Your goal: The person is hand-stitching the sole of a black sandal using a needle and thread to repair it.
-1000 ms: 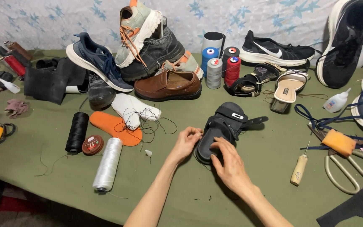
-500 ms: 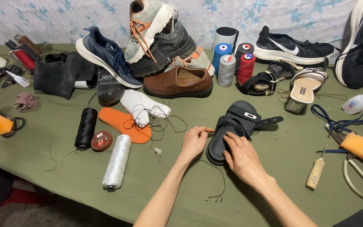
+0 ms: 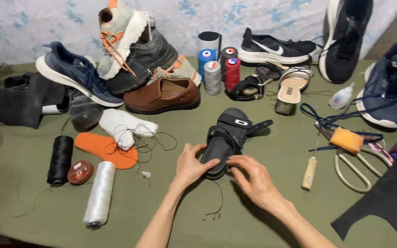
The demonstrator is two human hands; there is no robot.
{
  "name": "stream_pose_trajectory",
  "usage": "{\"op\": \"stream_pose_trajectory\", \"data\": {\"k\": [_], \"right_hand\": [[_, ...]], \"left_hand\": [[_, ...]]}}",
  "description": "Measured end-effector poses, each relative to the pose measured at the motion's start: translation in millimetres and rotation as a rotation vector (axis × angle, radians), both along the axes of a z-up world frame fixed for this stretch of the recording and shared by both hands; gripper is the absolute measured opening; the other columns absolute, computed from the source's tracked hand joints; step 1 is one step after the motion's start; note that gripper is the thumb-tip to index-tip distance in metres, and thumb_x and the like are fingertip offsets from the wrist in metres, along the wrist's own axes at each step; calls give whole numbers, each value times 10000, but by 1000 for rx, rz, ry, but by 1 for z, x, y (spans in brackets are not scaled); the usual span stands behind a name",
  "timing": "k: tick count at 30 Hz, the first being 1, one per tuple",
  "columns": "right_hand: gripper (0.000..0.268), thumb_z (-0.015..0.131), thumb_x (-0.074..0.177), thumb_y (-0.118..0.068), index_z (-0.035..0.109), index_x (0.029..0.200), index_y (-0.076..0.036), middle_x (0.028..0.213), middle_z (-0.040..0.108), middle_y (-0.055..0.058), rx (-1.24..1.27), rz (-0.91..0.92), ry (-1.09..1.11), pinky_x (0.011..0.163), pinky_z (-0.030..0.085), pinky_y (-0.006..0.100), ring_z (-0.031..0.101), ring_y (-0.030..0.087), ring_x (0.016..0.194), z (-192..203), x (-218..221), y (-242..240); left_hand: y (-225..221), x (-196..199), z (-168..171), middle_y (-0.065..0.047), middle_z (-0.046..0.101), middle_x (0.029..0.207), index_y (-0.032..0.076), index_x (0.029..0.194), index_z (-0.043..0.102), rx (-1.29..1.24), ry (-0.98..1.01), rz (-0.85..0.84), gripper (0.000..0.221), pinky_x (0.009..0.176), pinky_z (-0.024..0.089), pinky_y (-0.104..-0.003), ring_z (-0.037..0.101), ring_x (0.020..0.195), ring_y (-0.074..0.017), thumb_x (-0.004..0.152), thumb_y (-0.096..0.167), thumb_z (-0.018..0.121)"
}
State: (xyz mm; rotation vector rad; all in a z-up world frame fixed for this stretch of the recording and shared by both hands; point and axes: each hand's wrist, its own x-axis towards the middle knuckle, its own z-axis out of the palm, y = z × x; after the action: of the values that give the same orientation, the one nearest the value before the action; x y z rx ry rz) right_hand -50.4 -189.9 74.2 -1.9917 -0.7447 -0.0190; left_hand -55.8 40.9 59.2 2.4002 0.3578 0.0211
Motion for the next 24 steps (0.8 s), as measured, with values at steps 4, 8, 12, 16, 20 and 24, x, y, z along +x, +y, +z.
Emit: {"op": "stream_pose_trajectory", "data": {"k": [4, 8, 12, 16, 20, 24], "right_hand": [[223, 567, 972, -131, 756, 1072, -69, 1042, 767, 105, -103, -360, -56, 853, 549, 393, 719, 250, 935, -18, 16, -76], [584, 588, 950, -475, 530, 1382, -87, 1301, 546, 253, -641, -648, 127, 892, 544, 591, 567, 422, 1213, -25, 30, -132], [722, 632, 878, -292, 397, 1521, -62, 1455, 559, 214, -673, -635, 398, 946, 514, 625, 584, 442, 1261, -38, 46, -153], [577, 534, 936, -253, 527, 1491, -96, 1238, 713, 175, -424, -680, 613, 866, 519, 504, 684, 356, 1036, 6, 25, -135], [290, 556, 914, -99, 645, 1188, -133, 1141, 712, 69, 21, -678, 363, 914, 491, 459, 675, 253, 894, 30, 8, -116], [342, 653, 902, -57, 676, 1243, -77, 1339, 629, 110, -12, -262, -263, 1106, 449, 396, 612, 257, 1267, 65, 5, -86]], "left_hand": [[-6, -9, 17, -37, 478, 1230, 279, 1477, 530, -53, 145, -33, 971, 959, 504, -479, 607, 1173, -288, 635, 713, 742], [-3, -5, 13, -50, 465, 1173, 279, 1468, 554, -133, 109, -39, 924, 964, 501, -446, 591, 1141, -276, 652, 642, 793], [-3, 4, 13, -43, 455, 1134, 284, 1474, 560, -200, 79, -130, 883, 992, 474, -412, 561, 1132, -246, 684, 627, 758], [-19, 7, 8, -33, 428, 1088, 269, 1458, 576, -190, 10, -209, 792, 968, 450, -362, 518, 1077, -234, 745, 545, 783], [-50, -13, 7, -60, 452, 1013, 180, 1429, 566, 120, -310, -336, 701, 627, 491, -430, 552, 883, -267, 798, 295, 848], [-86, -46, -4, -88, 496, 913, 48, 1279, 611, 342, -785, -448, 294, 571, 456, -387, 519, 766, -271, 1001, 120, 677]]}}
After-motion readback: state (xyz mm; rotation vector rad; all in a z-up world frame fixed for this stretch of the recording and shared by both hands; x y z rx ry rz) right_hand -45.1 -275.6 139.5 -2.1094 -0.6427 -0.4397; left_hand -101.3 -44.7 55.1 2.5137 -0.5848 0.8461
